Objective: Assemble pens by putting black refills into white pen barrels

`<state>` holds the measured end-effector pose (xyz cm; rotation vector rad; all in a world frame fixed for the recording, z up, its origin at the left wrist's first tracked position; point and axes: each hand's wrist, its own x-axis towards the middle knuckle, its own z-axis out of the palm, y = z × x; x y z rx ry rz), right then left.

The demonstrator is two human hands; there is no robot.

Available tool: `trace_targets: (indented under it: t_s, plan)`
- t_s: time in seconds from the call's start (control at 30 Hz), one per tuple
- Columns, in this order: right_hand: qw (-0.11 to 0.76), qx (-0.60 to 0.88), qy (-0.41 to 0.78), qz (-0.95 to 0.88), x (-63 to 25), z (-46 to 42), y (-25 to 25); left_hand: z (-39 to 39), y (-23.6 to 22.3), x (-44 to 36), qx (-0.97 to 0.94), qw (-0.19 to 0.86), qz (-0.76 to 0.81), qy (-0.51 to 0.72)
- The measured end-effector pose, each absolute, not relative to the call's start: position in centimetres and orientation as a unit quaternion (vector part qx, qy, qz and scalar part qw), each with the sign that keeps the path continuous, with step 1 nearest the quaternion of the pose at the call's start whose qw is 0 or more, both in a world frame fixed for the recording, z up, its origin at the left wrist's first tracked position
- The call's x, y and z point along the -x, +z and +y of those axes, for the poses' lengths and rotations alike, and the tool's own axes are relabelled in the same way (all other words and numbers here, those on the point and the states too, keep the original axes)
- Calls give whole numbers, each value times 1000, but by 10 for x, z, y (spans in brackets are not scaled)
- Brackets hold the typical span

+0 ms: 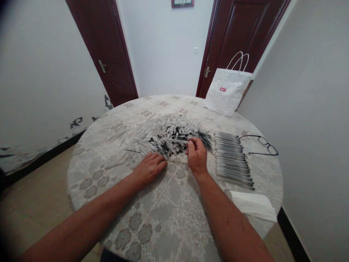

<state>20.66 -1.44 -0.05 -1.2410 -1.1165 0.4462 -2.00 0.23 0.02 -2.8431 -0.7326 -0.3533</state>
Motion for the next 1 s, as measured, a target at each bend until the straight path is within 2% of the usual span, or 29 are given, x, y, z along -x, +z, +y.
trace_targets:
  t_s: [0.2,0.3,0.4,0.53,0.7,0.9,1.0]
  plan:
    - [691,532,223,-435,-208,-17,18,3,-3,22,956,102,-232,-145]
    - [702,526,241,-416,-211,-18,28,6,-8,24,944,53,-238,-223]
    - [695,524,267,-414,-212,-18,36,11,-8,28,872,-70,-298,-382]
    - [656,534,301,-439,-205,-18,41,17,6,39,756,-252,-382,-468]
    - [617,541,344,-456,-190,-29,33,22,23,44,603,-439,-427,-511]
    - [631,526,355,-446,-178,-52,8,21,17,37,435,-636,-328,-546]
    - [608,542,325,-481,-178,-59,2,20,15,36,383,-686,-304,-538]
